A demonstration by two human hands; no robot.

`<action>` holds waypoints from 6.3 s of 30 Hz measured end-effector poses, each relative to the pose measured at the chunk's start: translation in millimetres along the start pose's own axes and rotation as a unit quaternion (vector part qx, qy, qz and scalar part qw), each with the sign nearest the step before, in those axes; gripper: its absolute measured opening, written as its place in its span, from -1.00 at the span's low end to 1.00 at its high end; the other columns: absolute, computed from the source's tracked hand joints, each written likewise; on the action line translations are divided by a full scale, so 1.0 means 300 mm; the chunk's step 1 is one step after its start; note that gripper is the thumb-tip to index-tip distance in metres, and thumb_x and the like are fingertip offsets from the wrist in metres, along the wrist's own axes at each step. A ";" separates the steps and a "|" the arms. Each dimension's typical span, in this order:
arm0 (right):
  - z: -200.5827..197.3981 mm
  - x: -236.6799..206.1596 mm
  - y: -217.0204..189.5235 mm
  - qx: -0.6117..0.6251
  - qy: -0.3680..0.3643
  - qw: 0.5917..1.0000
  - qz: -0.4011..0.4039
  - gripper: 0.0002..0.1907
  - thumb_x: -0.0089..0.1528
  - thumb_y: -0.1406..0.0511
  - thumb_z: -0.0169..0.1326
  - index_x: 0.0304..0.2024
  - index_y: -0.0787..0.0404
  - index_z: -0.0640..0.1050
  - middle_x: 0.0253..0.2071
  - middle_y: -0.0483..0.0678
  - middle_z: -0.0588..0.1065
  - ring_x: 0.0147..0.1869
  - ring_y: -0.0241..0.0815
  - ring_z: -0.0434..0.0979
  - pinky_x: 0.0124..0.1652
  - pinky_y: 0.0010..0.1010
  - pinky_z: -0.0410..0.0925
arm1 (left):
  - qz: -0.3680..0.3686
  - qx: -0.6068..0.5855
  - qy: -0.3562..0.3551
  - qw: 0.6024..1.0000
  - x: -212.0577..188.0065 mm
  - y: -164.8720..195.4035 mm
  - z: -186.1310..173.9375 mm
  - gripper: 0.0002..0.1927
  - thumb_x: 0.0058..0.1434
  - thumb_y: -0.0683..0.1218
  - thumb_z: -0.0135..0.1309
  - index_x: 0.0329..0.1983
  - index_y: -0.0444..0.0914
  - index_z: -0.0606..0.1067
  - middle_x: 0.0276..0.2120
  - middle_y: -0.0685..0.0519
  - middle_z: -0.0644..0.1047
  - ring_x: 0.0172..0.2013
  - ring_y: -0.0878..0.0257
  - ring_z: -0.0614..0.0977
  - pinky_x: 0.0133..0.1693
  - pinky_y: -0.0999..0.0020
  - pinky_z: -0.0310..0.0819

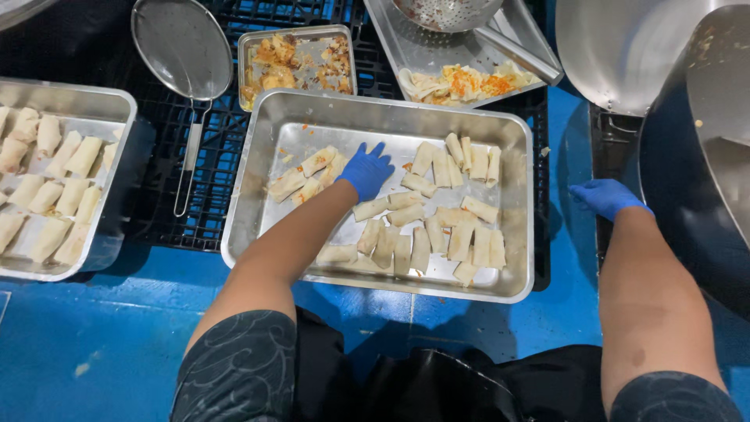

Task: The person arranges rolled spring rolls one at a time on metal trays, filling several trays, then carries a tray to a wok of hot oil and stirs the frying rolls with a long utensil. The person wears blue gloves while handling the rolls and the fried pieces.

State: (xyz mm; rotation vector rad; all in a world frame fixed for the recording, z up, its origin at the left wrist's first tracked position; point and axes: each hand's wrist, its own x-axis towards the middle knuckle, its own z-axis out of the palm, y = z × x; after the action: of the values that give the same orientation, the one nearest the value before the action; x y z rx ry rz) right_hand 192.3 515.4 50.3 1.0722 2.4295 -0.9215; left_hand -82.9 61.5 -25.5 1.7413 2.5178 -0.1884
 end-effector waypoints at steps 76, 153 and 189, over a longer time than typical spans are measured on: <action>0.022 0.047 -0.050 0.087 -0.019 0.996 0.030 -0.60 0.27 0.00 0.11 -0.11 0.14 0.68 -0.23 -0.09 0.64 -0.31 -0.20 0.49 -0.28 -0.25 0.38 | -0.314 -0.136 -0.092 0.935 -0.361 -0.324 -0.106 -0.61 0.22 -0.04 0.01 0.09 -0.23 0.55 0.13 -0.18 0.55 0.11 -0.09 0.61 0.11 0.08 0.52; 0.038 0.029 -0.132 -0.084 -0.022 0.996 -0.008 -0.34 0.29 -0.11 0.06 0.10 0.30 0.64 0.07 0.21 0.60 0.13 0.16 0.57 0.15 -0.04 0.36 | -0.287 -0.104 0.009 0.952 -0.393 -0.318 -0.153 -0.62 0.15 -0.10 -0.01 0.05 -0.07 0.56 -0.07 -0.09 0.63 -0.05 -0.03 0.66 -0.06 0.00 0.56; 0.035 0.089 -0.012 0.039 -0.029 0.997 0.062 -0.52 0.34 -0.03 0.06 -0.01 0.21 0.68 -0.06 0.05 0.64 -0.05 -0.04 0.56 -0.08 -0.09 0.41 | -0.309 -0.178 -0.174 0.918 -0.354 -0.346 -0.085 -0.44 0.03 0.05 0.25 0.07 -0.33 0.56 0.05 -0.25 0.58 0.04 -0.11 0.64 0.05 0.10 0.55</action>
State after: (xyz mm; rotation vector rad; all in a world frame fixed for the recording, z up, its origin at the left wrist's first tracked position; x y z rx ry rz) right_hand 172.3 520.8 30.2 1.1909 2.2698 -0.9994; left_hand -142.2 -69.4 19.6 0.6777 2.5280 -0.0565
